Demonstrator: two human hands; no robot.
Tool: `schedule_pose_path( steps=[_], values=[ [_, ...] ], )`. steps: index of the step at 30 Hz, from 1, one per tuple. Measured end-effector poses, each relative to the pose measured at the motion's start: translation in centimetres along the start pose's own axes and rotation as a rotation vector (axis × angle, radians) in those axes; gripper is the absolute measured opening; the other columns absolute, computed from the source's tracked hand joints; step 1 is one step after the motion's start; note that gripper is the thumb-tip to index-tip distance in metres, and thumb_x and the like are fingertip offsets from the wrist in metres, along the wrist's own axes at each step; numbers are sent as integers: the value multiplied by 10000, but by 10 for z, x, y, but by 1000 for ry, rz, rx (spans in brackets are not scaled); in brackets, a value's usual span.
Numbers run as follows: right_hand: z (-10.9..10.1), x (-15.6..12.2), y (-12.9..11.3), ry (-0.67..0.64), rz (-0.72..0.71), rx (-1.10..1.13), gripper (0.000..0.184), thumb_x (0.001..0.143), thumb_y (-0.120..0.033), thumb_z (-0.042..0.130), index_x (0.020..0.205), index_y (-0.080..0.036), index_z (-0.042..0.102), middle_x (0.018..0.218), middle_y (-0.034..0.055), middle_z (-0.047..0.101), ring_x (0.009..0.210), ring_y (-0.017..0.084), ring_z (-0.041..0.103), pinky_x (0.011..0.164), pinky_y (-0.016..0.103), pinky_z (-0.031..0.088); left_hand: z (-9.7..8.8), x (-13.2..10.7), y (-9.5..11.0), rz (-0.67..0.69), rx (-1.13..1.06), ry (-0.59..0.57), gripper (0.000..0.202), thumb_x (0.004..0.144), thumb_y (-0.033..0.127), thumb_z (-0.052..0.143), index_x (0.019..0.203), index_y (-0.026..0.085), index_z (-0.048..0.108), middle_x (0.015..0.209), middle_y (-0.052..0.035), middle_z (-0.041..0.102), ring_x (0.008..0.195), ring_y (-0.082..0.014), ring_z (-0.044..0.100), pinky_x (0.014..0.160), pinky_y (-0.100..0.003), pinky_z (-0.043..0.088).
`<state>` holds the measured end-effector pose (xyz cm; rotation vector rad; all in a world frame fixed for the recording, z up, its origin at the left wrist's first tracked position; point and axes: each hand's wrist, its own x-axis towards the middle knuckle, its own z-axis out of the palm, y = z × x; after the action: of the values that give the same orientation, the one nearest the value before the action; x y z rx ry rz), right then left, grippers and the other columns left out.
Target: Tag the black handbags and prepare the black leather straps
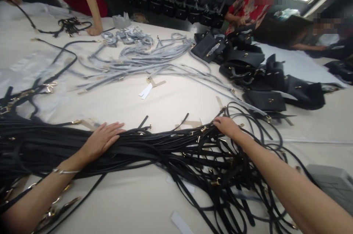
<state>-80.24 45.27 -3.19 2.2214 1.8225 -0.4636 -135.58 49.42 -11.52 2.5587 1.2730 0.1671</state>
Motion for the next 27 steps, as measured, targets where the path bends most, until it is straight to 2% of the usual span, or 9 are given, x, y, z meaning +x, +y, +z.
schedule_pose_path(
  steps=[4, 8, 11, 14, 18, 20, 22, 24, 27],
  values=[
    [-7, -41, 23, 63, -15, 96, 347, 945, -294, 451, 1127, -175, 721, 1125, 94, 734, 1059, 252, 661, 960, 390, 482, -14, 3, 11, -45, 111, 1, 420, 982, 334, 359, 1289, 288, 642, 1453, -92, 567, 1372, -309, 497, 1153, -622, 273],
    [-17, -90, 36, 52, -138, 148, 320, 837, -317, 592, 1077, -184, 756, 1095, 91, 747, 1038, 260, 667, 936, 346, 488, -34, -3, 55, -65, 170, 190, 438, 964, 260, 383, 1342, 188, 591, 1458, -182, 542, 1379, -360, 475, 1138, -625, 301],
    [-26, -128, 34, 83, -182, 155, 294, 883, -324, 548, 1013, -186, 772, 1026, 101, 762, 938, 273, 686, 859, 385, 503, -43, -14, 118, -28, -4, 271, 411, 980, 314, 439, 1361, 209, 551, 1410, -159, 590, 1359, -326, 501, 1143, -576, 344],
    [-41, -162, 14, 109, -317, 188, 264, 920, -382, 567, 1004, -237, 771, 995, 58, 763, 919, 233, 672, 878, 366, 479, -50, -21, 198, 54, -272, 261, 426, 985, 325, 482, 1406, 259, 488, 1428, -113, 578, 1372, -272, 490, 1161, -527, 362],
    [-76, -204, -39, 365, -793, 22, 190, 954, -303, 582, 950, -253, 765, 796, 36, 704, 814, 202, 590, 898, 396, 413, -68, -12, 300, 182, -564, 175, 624, 917, 326, 622, 1489, 273, 380, 1544, -110, 444, 1451, -273, 371, 1205, -484, 308],
    [-100, -223, -63, 554, -1005, -101, 219, 970, -210, 546, 900, -229, 752, 735, 26, 670, 782, 190, 562, 948, 415, 398, -79, -6, 335, 194, -696, 114, 464, 920, 314, 600, 1368, 230, 514, 1402, -119, 576, 1317, -276, 511, 1134, -453, 394],
    [-124, -241, -73, 700, -1102, -125, 224, 980, -173, 526, 926, -207, 741, 864, 40, 708, 912, 203, 596, 1061, 442, 358, -92, -3, 357, 135, -828, 74, 226, 957, 309, 515, 1122, 200, 624, 1075, -81, 701, 1032, -228, 640, 976, -390, 498],
    [-141, -256, -71, 860, -1059, -2, 202, 975, -200, 551, 1100, -195, 710, 1157, 82, 696, 1157, 251, 568, 1130, 478, 324, -112, -5, 366, 41, -980, 116, 209, 984, 340, 462, 969, 193, 611, 830, -29, 678, 828, -181, 640, 848, -331, 525],
    [-138, -273, -60, 941, -851, 418, 467, 928, -307, 651, 1371, -193, 557, 1410, 123, 563, 1336, 286, 468, 1148, 483, 346, -164, -19, 366, -27, -1281, 383, 240, 964, 436, 539, 960, 199, 570, 749, 9, 638, 742, -147, 636, 784, -292, 543]
  ],
)
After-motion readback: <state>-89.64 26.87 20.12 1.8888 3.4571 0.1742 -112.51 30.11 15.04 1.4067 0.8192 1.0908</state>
